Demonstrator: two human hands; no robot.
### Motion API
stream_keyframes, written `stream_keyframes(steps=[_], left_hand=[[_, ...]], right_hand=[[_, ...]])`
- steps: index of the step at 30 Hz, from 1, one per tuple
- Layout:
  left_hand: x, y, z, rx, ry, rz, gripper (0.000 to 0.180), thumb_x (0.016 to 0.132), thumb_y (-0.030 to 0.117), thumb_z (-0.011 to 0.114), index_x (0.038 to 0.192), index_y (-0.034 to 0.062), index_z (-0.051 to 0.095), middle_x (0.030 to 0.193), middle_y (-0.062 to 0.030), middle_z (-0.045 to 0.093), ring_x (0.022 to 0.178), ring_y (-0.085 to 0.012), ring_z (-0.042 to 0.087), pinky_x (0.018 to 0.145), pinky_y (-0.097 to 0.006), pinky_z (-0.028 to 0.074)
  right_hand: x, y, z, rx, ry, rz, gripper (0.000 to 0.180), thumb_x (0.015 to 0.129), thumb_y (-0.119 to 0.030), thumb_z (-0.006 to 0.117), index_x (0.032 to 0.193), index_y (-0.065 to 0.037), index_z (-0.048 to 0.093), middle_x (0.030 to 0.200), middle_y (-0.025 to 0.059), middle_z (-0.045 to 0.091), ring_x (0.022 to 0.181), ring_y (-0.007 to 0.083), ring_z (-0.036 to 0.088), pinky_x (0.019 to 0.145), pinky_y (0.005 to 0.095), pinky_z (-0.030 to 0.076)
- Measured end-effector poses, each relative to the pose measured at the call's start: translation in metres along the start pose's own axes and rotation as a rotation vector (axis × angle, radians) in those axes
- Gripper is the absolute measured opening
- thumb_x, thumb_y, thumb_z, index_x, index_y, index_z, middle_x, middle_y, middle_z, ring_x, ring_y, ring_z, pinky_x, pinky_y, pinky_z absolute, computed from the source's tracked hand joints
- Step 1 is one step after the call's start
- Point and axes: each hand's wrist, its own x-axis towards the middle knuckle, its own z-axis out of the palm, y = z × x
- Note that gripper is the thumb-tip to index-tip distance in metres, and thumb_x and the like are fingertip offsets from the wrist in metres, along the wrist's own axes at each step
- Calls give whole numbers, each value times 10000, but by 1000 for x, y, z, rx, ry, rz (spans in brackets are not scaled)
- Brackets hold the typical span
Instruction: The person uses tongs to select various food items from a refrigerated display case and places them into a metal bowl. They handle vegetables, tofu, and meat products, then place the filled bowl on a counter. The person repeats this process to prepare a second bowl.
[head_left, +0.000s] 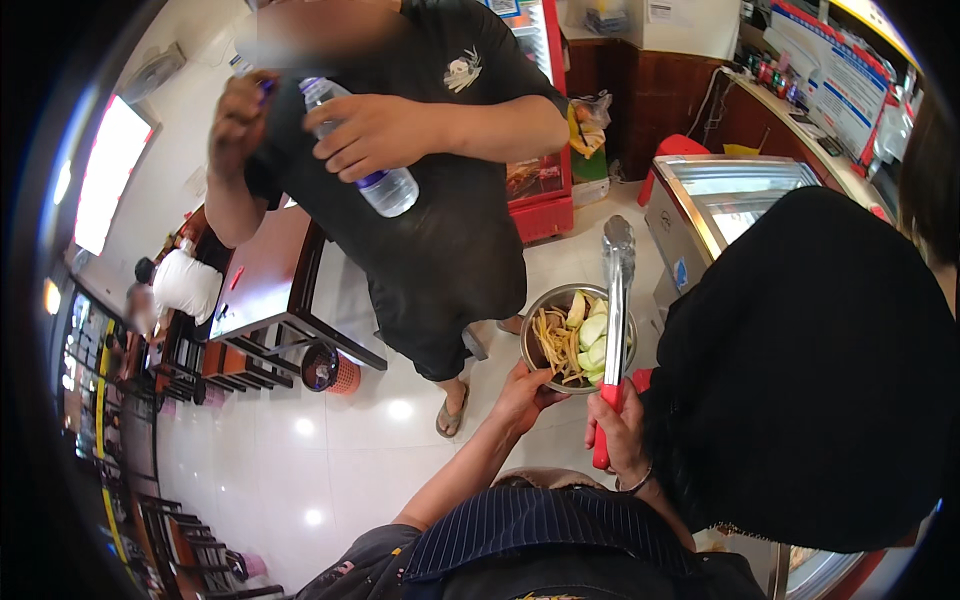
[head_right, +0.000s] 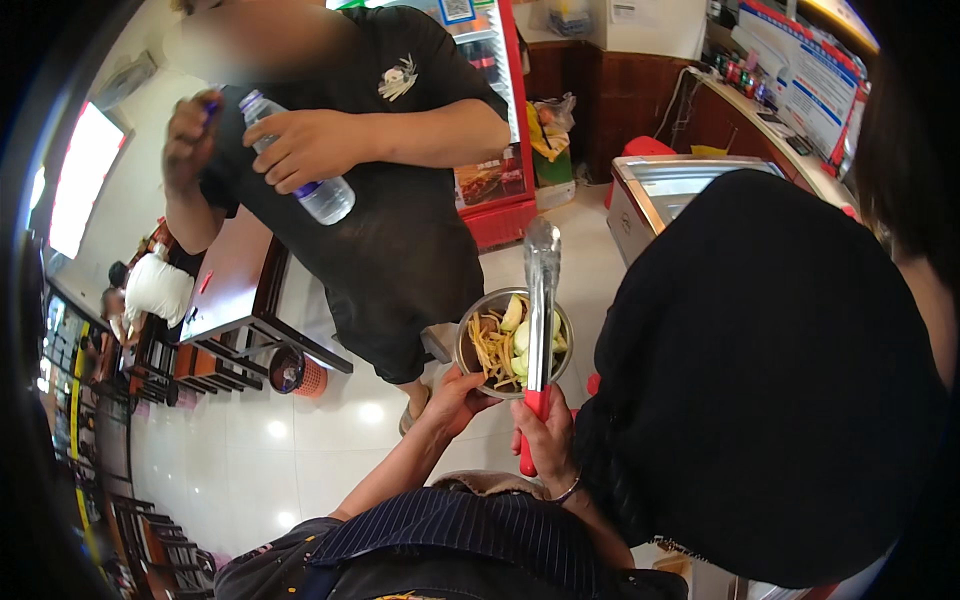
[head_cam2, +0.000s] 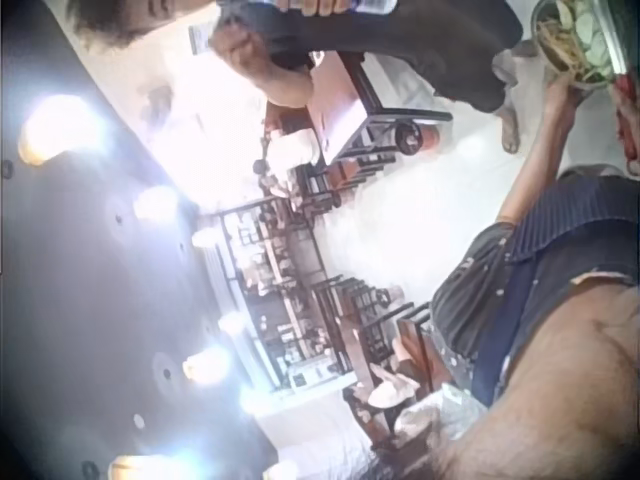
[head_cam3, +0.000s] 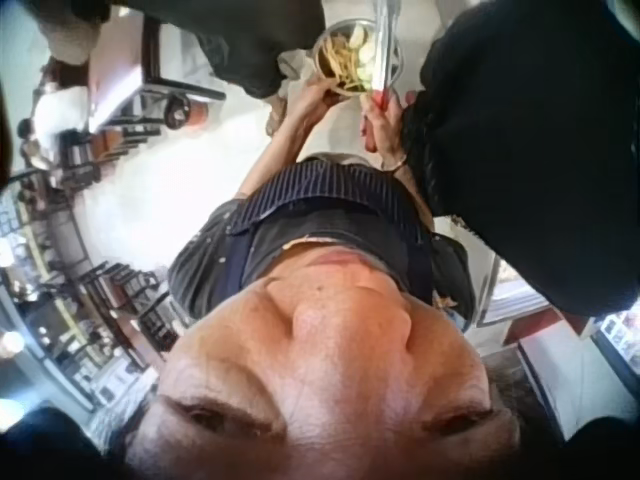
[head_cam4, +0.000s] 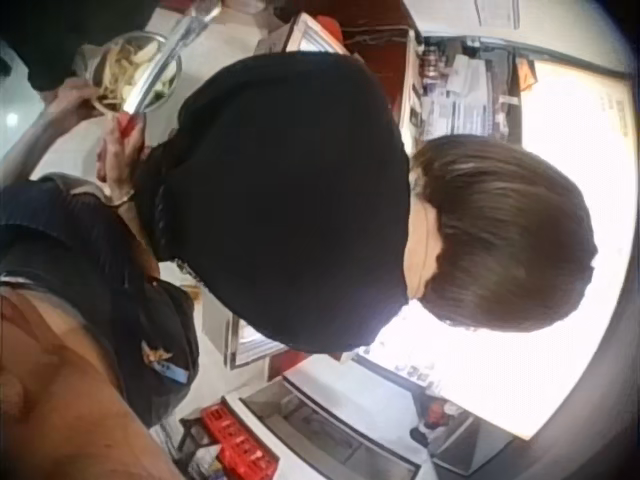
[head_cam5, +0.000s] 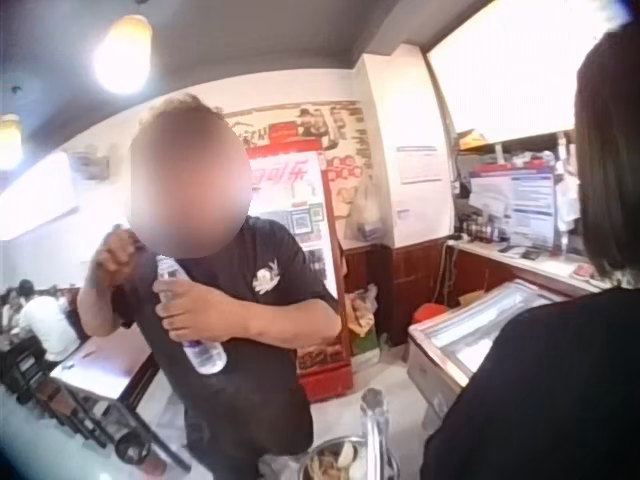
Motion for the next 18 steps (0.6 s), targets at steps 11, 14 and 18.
stream_keyframes(steps=[11, 14, 18], left_hand=[[57, 45, 48, -81, 45, 12, 414, 779, 75, 513, 1178, 123, 415, 1002, -52, 571, 818, -169, 603, 623, -317, 550], [60, 66, 83, -124, 70, 54, 431, 777, 73, 516, 1189, 134, 404, 982, -36, 570, 790, -147, 601, 601, -299, 549], [60, 90, 115, -92, 127, 75, 442, 778, 74, 522, 1200, 104, 394, 965, -55, 571, 764, -157, 603, 578, -294, 547]], right_hand=[[48, -62, -10, -4, 104, 46, 260, 826, -140, 490, 1038, -33, 385, 588, 28, 423, 387, 104, 412, 343, 225, 354], [54, -94, -23, -26, 72, 107, 284, 835, -158, 480, 1061, -34, 361, 584, 31, 419, 394, 99, 408, 342, 221, 359], [50, -125, -33, -38, 88, 135, 313, 823, -143, 495, 1081, -37, 354, 615, 51, 427, 412, 100, 407, 354, 232, 379]])
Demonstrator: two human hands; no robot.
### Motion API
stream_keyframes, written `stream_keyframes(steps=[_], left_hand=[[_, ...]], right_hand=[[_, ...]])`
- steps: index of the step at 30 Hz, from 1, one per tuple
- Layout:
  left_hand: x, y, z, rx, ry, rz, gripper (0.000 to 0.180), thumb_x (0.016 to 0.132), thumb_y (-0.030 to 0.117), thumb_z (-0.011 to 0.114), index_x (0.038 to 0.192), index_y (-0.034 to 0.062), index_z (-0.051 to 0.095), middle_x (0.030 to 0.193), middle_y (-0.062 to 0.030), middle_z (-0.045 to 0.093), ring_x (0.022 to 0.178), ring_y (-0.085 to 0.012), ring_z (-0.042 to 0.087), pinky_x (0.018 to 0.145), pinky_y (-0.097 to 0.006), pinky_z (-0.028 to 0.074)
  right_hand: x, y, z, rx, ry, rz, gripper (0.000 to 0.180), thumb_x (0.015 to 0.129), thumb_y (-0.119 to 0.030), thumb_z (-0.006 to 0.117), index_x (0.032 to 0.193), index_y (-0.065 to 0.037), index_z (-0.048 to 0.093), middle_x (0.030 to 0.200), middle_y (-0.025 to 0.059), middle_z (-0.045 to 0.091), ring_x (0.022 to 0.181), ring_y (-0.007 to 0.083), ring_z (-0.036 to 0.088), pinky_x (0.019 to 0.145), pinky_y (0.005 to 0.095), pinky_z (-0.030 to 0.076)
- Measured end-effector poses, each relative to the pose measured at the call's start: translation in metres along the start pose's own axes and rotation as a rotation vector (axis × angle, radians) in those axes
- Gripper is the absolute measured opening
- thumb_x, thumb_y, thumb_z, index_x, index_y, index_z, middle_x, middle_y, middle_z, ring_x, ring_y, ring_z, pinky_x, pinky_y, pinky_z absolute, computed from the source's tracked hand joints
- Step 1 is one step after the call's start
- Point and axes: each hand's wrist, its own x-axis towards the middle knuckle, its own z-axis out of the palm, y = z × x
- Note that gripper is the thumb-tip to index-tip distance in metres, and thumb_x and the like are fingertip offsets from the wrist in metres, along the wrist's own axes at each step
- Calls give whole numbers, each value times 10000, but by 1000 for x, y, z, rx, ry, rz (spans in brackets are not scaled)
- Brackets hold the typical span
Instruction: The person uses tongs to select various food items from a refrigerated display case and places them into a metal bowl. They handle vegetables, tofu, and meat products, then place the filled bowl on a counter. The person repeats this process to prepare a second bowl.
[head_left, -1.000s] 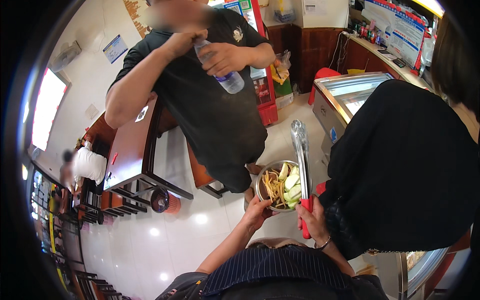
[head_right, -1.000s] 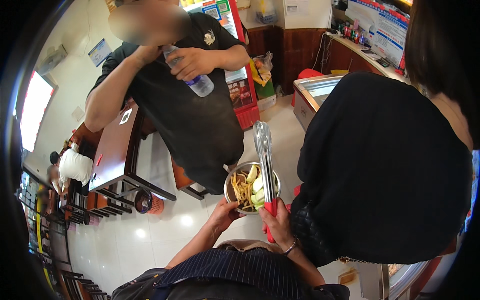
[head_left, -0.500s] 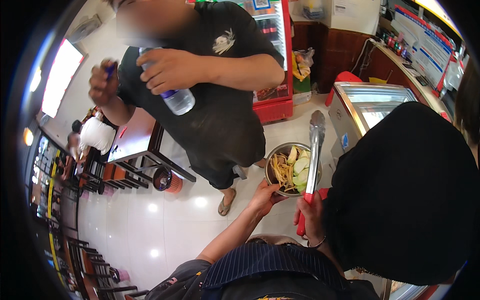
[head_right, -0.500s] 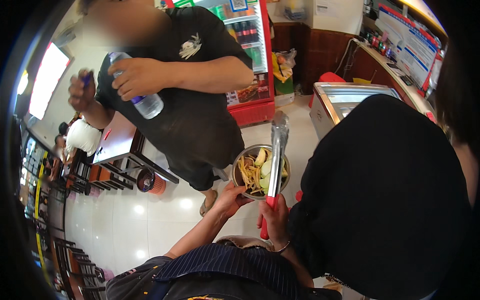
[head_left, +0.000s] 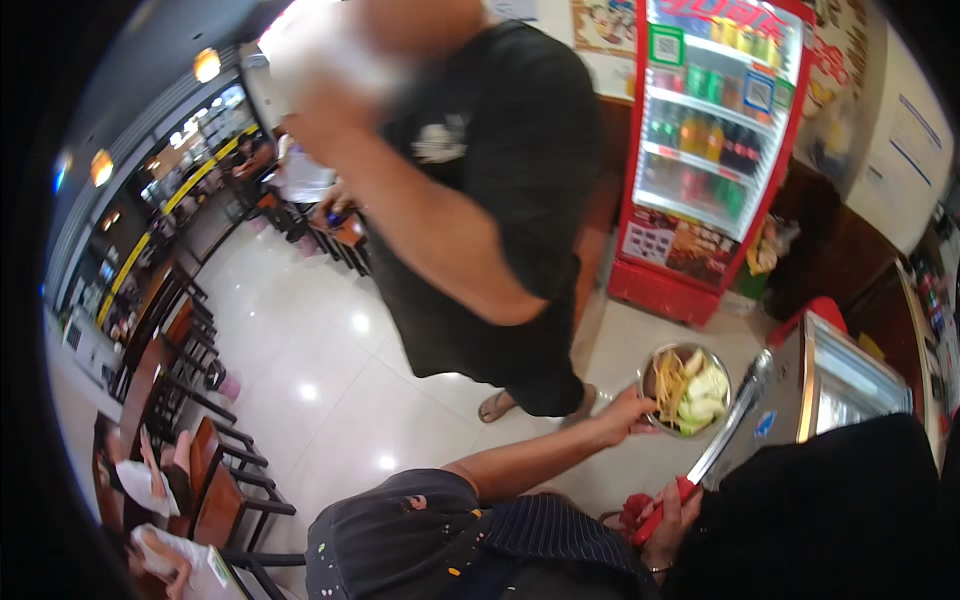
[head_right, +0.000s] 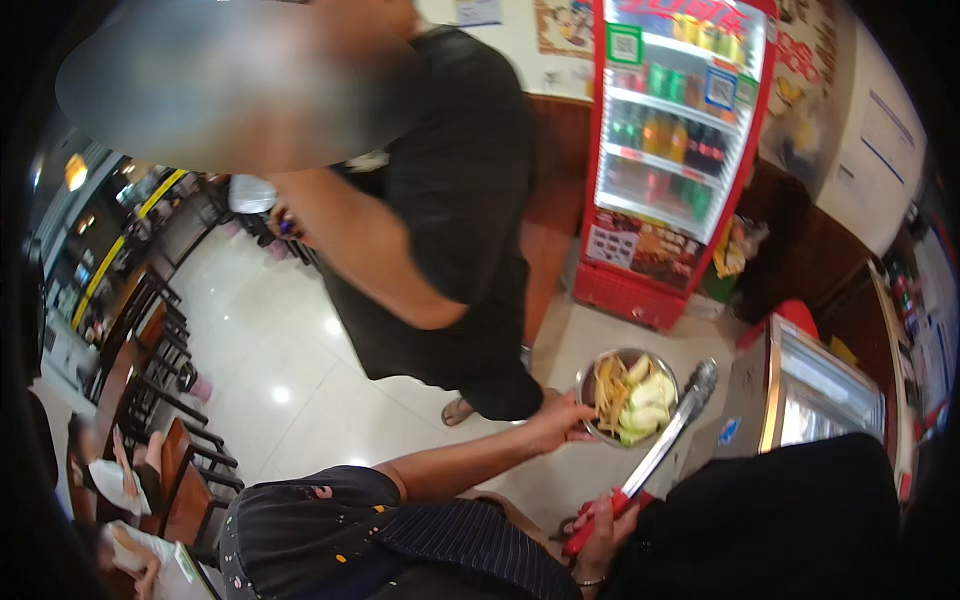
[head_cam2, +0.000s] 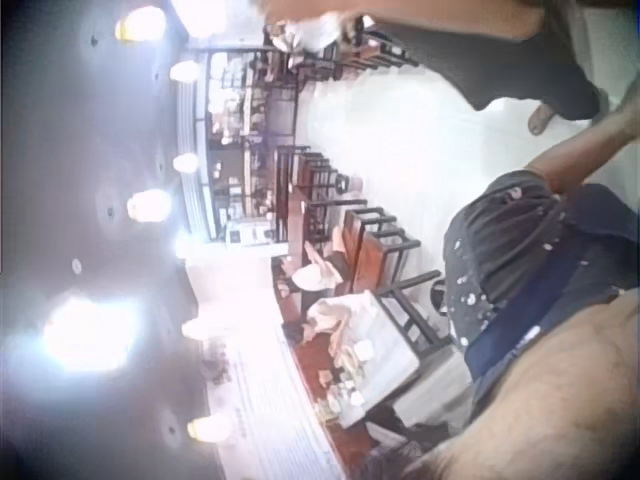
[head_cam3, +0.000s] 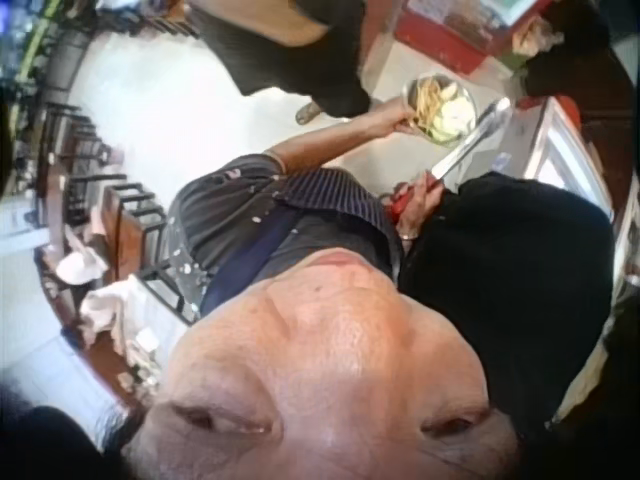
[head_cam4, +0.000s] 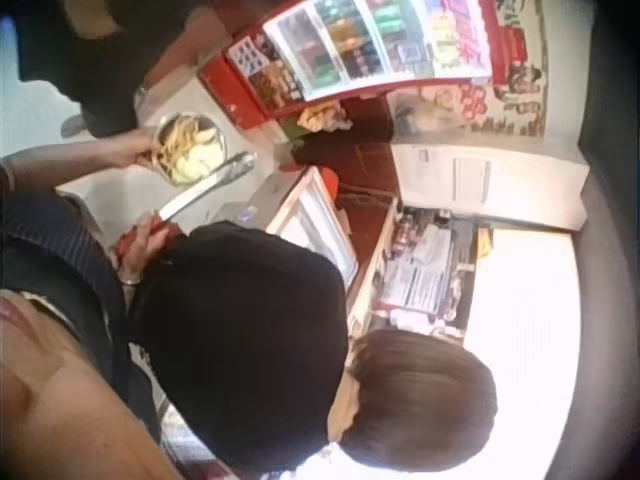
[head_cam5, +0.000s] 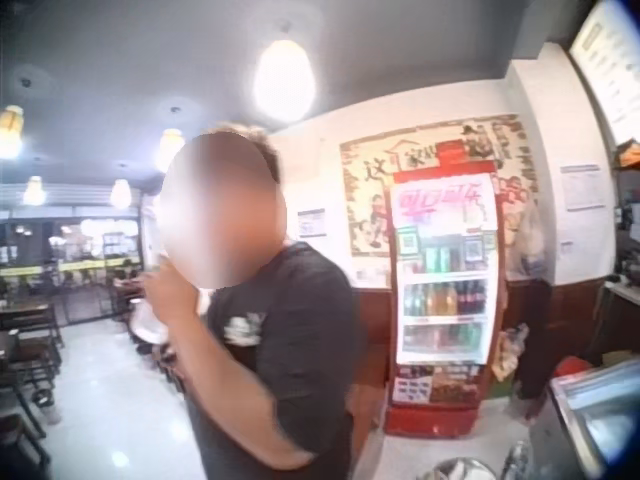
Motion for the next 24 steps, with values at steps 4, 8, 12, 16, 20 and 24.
stream_keyframes(steps=[4, 8, 12, 16, 20, 24], left_hand=[[26, -5, -12, -43, -18, 53, 375, 778, 43, 492, 1143, 34, 407, 994, -102, 571, 792, -185, 613, 581, -303, 549], [15, 10, 14, -48, 65, 134, 360, 788, 26, 470, 1144, 39, 413, 983, -117, 568, 797, -208, 608, 617, -316, 558], [24, 6, 13, -65, 123, 208, 389, 787, 1, 445, 1169, 63, 405, 1026, -115, 538, 826, -215, 589, 624, -317, 560], [51, -8, -3, -75, 154, 295, 406, 785, -18, 424, 1185, 44, 386, 1063, -121, 523, 890, -235, 577, 657, -334, 557], [88, -22, -33, -47, 145, 356, 432, 786, -17, 417, 1208, 53, 353, 1089, -119, 510, 902, -230, 574, 650, -326, 549], [153, -40, -82, -13, 81, 378, 435, 788, -15, 418, 1212, 55, 350, 1092, -107, 511, 851, -197, 575, 590, -297, 526]], right_hand=[[6, 7, -29, -68, -90, -10, 298, 801, -121, 535, 1046, -43, 385, 637, 32, 442, 428, 97, 442, 377, 230, 389], [1, -4, -58, -72, -74, 1, 238, 791, -110, 577, 943, -40, 408, 633, 13, 453, 420, 89, 448, 393, 220, 392], [-4, -1, -100, -215, -79, 20, 239, 781, -127, 591, 916, -29, 419, 611, 22, 457, 431, 91, 459, 403, 225, 402], [5, 33, -136, -247, -4, 6, 240, 773, -130, 599, 900, -21, 427, 617, 33, 478, 436, 95, 469, 401, 235, 405], [46, 78, -156, -235, 110, -52, 209, 776, -117, 595, 863, -22, 430, 617, 38, 483, 434, 97, 474, 381, 242, 400], [114, 113, -137, -132, 172, -105, 224, 781, -137, 595, 852, -27, 413, 613, 36, 475, 432, 98, 474, 378, 247, 404]])
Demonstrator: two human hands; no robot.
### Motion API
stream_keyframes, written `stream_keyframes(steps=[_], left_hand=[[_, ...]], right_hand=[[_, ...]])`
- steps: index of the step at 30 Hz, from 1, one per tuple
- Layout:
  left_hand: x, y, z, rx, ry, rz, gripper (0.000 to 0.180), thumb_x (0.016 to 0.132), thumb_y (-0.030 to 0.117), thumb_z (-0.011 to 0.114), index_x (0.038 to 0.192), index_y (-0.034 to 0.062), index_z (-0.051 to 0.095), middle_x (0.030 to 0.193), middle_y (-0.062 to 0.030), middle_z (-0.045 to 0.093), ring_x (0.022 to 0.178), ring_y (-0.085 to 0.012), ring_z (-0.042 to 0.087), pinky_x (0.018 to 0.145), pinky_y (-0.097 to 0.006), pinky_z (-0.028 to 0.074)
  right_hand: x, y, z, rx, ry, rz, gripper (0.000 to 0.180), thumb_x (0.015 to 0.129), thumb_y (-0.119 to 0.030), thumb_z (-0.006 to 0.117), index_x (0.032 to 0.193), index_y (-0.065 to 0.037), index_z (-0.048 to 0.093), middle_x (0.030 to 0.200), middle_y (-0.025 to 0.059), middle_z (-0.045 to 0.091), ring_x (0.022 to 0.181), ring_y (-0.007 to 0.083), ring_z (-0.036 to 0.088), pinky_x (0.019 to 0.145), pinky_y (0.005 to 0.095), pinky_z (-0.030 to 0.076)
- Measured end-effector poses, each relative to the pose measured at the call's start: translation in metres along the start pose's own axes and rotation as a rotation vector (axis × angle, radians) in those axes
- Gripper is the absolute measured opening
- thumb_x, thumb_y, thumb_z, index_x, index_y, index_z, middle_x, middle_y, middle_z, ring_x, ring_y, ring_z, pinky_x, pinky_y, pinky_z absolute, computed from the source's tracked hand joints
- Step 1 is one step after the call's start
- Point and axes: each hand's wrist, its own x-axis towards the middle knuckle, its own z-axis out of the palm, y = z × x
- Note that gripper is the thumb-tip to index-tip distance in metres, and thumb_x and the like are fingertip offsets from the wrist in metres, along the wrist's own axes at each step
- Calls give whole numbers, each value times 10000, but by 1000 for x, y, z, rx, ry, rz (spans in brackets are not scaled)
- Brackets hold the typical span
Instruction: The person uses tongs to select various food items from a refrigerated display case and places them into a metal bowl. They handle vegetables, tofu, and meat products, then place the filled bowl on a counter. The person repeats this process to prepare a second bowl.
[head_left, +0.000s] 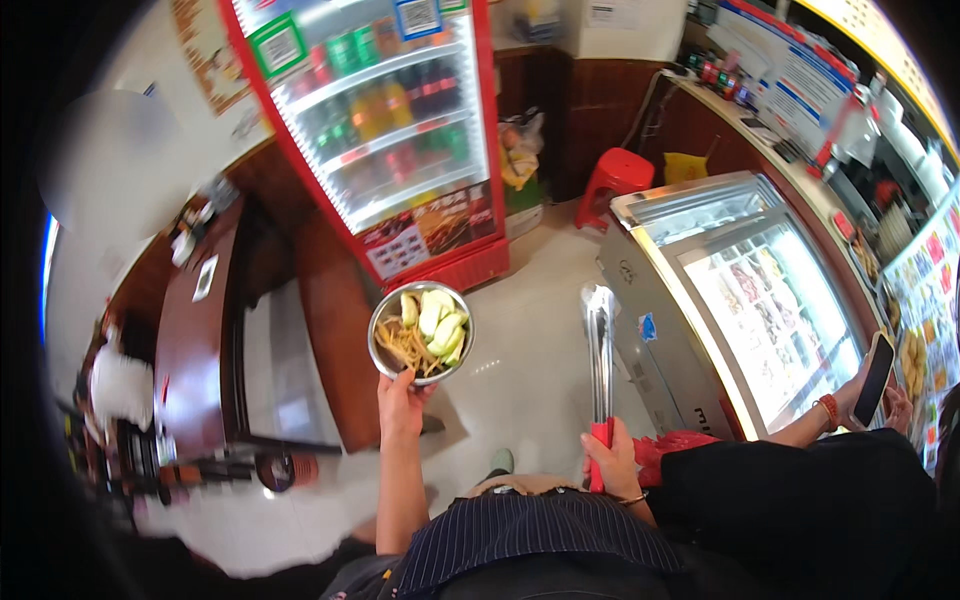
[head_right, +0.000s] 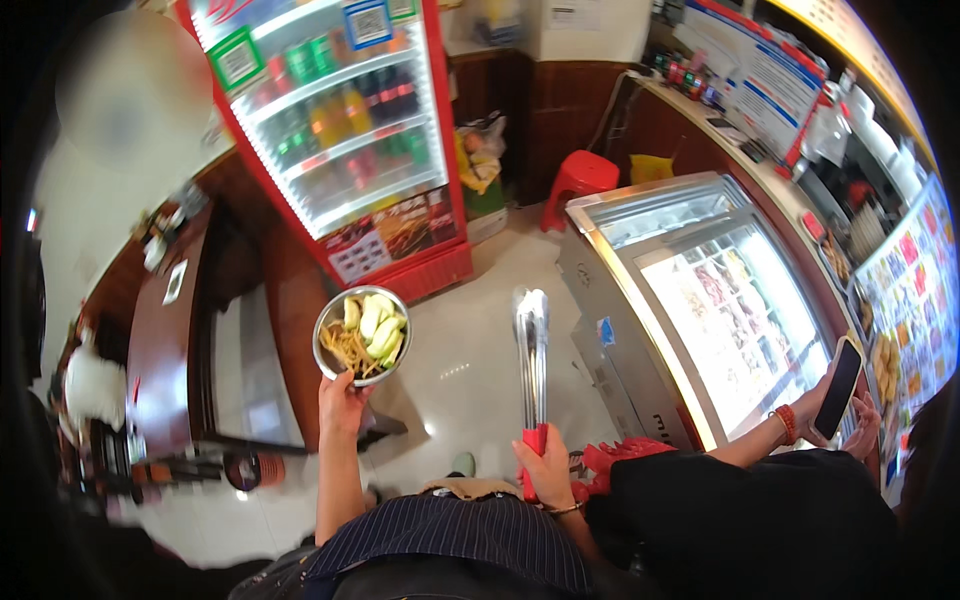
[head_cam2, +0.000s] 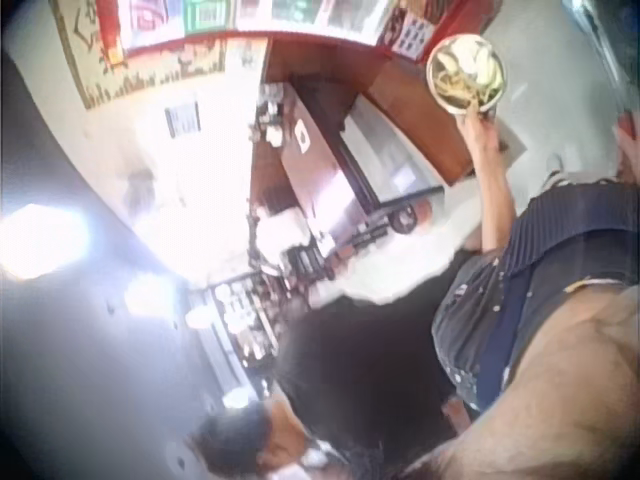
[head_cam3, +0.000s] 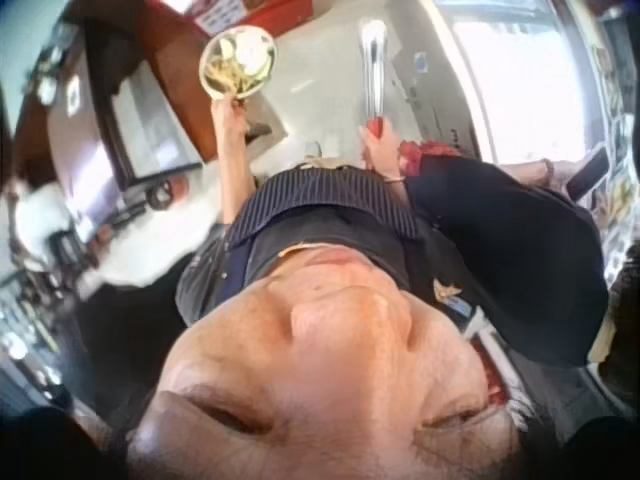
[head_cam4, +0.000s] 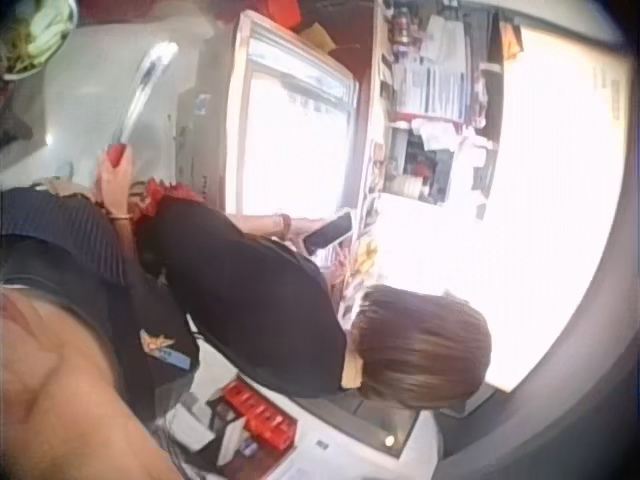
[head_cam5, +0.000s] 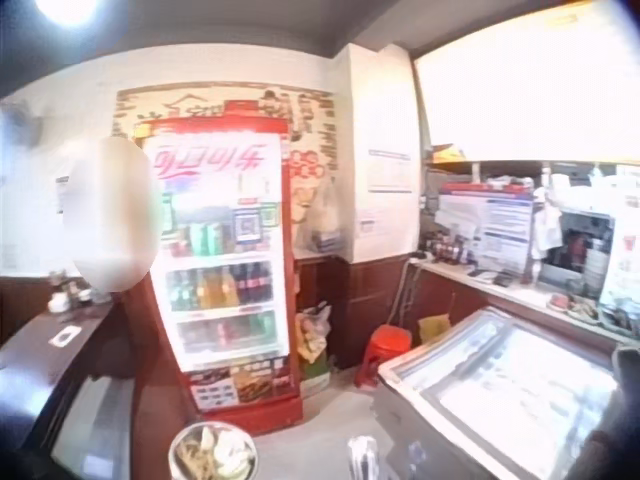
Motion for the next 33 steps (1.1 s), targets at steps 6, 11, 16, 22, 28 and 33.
stream_keyframes(steps=[6, 11, 16, 22, 28, 33], left_hand=[[109, -63, -54, -12, -264, 11, 418, 794, 1, 423, 1204, 56, 360, 1096, -118, 513, 824, -204, 590, 573, -285, 535], [196, -110, -46, -45, -513, -46, 408, 786, 1, 425, 1186, 73, 398, 1082, -101, 533, 853, -206, 591, 608, -301, 542], [228, -138, -52, -37, -691, -144, 483, 789, -17, 406, 1252, 101, 332, 1142, -108, 494, 922, -232, 569, 623, -323, 543], [235, -110, -21, -40, -871, -162, 434, 782, -2, 438, 1206, 68, 381, 1119, -107, 508, 914, -219, 571, 597, -298, 555], [319, -165, 36, -29, -1087, -174, 430, 780, -9, 434, 1200, 67, 379, 1124, -103, 506, 933, -229, 570, 648, -327, 559], [357, -188, 100, 7, -1321, -152, 402, 786, 25, 464, 1183, 63, 414, 1103, -94, 525, 960, -223, 552, 741, -352, 532]], right_hand=[[74, 102, 47, -29, 74, -148, 245, 778, -164, 607, 865, -33, 419, 629, 25, 471, 457, 99, 484, 409, 232, 417], [139, 157, 60, -32, 284, -297, 225, 775, -155, 605, 864, -35, 437, 611, 17, 465, 450, 90, 476, 406, 229, 406], [176, 213, 67, -48, 480, -526, 240, 759, -175, 618, 842, -43, 435, 590, 16, 454, 444, 90, 479, 400, 238, 404], [164, 183, 94, 35, 512, -526, 265, 758, -194, 625, 859, -41, 434, 612, 28, 472, 446, 95, 496, 387, 243, 407], [224, 245, 83, -75, 839, -622, 303, 742, -218, 639, 888, -36, 446, 648, 56, 520, 460, 108, 515, 395, 247, 419], [269, 299, 79, 113, 1124, -699, 285, 737, -205, 639, 854, -23, 452, 617, 79, 533, 426, 133, 521, 372, 263, 416]])
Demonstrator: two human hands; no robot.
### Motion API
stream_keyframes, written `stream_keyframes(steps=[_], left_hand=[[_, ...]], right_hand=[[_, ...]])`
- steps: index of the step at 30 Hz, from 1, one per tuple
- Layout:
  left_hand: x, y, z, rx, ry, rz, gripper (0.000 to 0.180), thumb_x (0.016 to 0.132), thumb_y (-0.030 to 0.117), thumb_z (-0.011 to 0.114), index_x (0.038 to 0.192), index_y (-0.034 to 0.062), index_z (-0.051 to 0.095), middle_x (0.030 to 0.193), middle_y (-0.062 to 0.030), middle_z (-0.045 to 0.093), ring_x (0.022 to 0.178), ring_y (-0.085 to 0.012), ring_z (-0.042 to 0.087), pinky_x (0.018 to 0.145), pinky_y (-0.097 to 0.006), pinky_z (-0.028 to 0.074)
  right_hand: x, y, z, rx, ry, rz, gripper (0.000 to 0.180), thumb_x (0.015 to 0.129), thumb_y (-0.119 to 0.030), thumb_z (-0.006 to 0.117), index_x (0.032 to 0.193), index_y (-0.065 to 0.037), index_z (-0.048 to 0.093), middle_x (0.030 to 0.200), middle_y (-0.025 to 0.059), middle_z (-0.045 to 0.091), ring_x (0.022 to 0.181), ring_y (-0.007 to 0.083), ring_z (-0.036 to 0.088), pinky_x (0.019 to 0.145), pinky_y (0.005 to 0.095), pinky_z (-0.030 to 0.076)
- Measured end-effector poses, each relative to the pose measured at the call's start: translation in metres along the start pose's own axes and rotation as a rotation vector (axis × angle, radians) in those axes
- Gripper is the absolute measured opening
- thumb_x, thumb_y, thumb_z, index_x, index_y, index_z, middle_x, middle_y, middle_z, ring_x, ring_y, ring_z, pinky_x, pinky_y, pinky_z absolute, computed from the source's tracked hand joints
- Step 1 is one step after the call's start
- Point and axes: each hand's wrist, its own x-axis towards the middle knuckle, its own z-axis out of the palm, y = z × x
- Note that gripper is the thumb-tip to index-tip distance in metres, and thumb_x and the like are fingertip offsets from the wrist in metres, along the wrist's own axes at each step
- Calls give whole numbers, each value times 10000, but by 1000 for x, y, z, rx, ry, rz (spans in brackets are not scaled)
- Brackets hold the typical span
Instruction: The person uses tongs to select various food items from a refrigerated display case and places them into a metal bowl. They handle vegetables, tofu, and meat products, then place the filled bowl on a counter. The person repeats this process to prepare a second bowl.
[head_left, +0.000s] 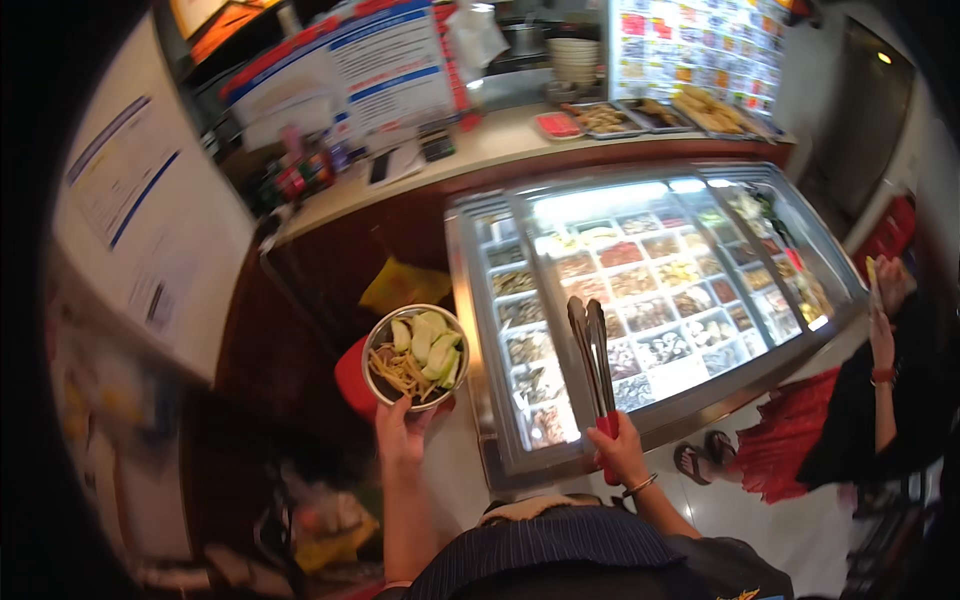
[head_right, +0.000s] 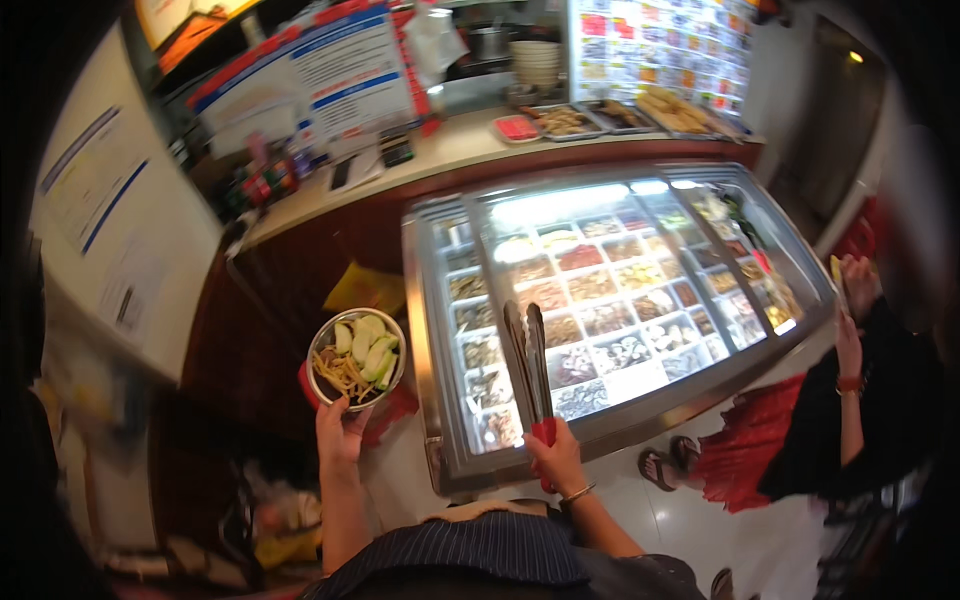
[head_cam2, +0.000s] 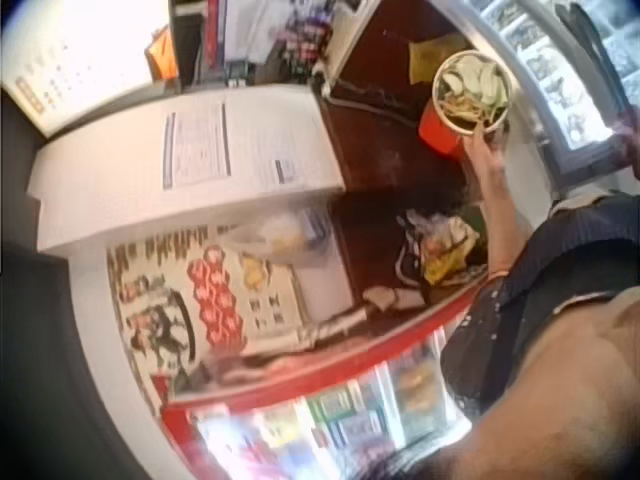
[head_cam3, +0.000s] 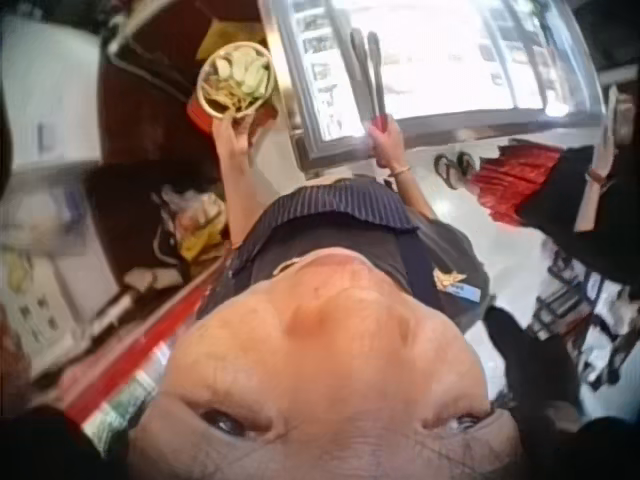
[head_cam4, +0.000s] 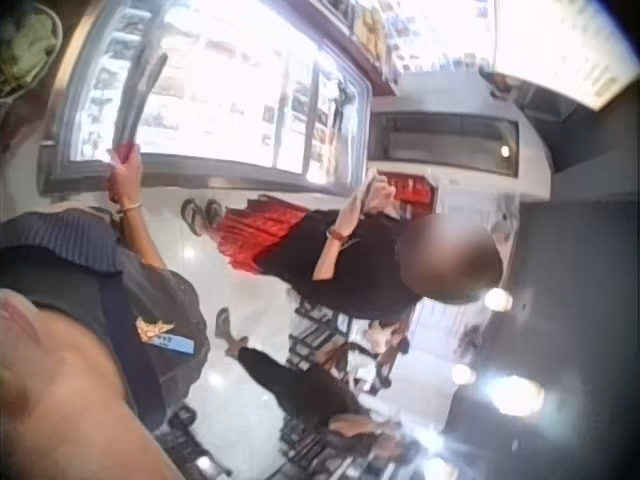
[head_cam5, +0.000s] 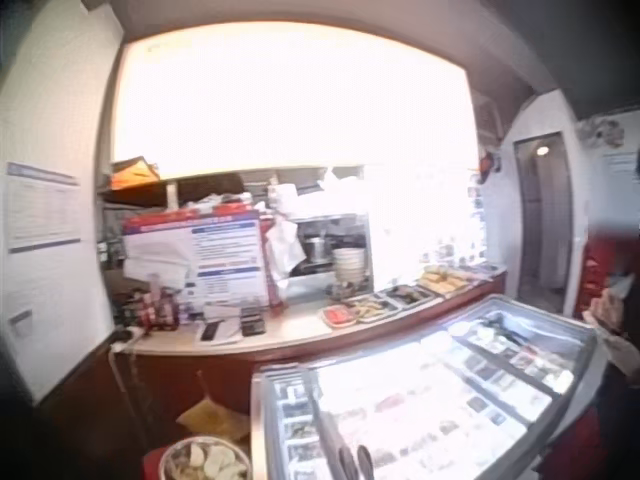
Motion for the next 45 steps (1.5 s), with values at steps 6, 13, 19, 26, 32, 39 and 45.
stream_keyframes(steps=[6, 13, 19, 26, 32, 39, 45], left_hand=[[107, -24, -1, -67, -230, -95, 402, 777, 31, 492, 1173, 20, 422, 1081, -113, 542, 929, -253, 569, 763, -366, 518], [248, -58, 37, -28, -503, -228, 459, 787, 68, 519, 1226, 28, 390, 1141, -114, 503, 976, -223, 535, 779, -308, 495], [305, -104, 71, 81, -551, -346, 409, 799, 85, 530, 1168, -51, 416, 1075, -141, 535, 936, -231, 555, 774, -282, 515], [360, -121, 94, 32, -882, -588, 436, 799, 91, 538, 1201, -1, 396, 1090, -138, 528, 932, -230, 563, 749, -291, 530], [378, -137, 123, -43, -969, -701, 466, 774, 68, 568, 1196, -21, 392, 1142, -155, 497, 951, -260, 556, 751, -309, 529], [458, -116, 147, -185, -1011, -805, 524, 746, 25, 561, 1229, -2, 359, 1169, -157, 482, 1056, -293, 500, 849, -396, 478], [596, -100, 192, -168, -840, -811, 437, 779, 16, 495, 1195, 66, 373, 1072, -143, 502, 915, -234, 568, 729, -328, 542]], right_hand=[[-22, 42, 35, -87, 286, 61, 431, 728, -286, 652, 991, -14, 445, 696, 134, 569, 458, 175, 561, 424, 291, 455], [3, 16, 76, -176, 544, 143, 454, 746, -312, 627, 1048, -33, 436, 709, 109, 560, 503, 169, 557, 464, 288, 450], [23, 36, 121, -243, 808, 226, 490, 738, -363, 625, 1053, -36, 440, 730, 119, 574, 535, 187, 564, 504, 304, 452], [39, 24, 242, -29, 978, 390, 507, 753, -421, 598, 1039, -30, 443, 737, 112, 575, 542, 169, 568, 497, 296, 453], [57, 14, 262, 4, 1033, 404, 463, 750, -411, 606, 982, -33, 472, 704, 101, 579, 560, 163, 575, 510, 297, 454], [154, 23, 254, -30, 1033, 403, 426, 739, -359, 629, 989, -54, 467, 695, 93, 588, 474, 157, 560, 448, 286, 451], [277, -22, 282, -47, 1139, 293, 383, 719, -192, 643, 979, -26, 417, 605, 63, 508, 415, 128, 505, 358, 250, 415]])
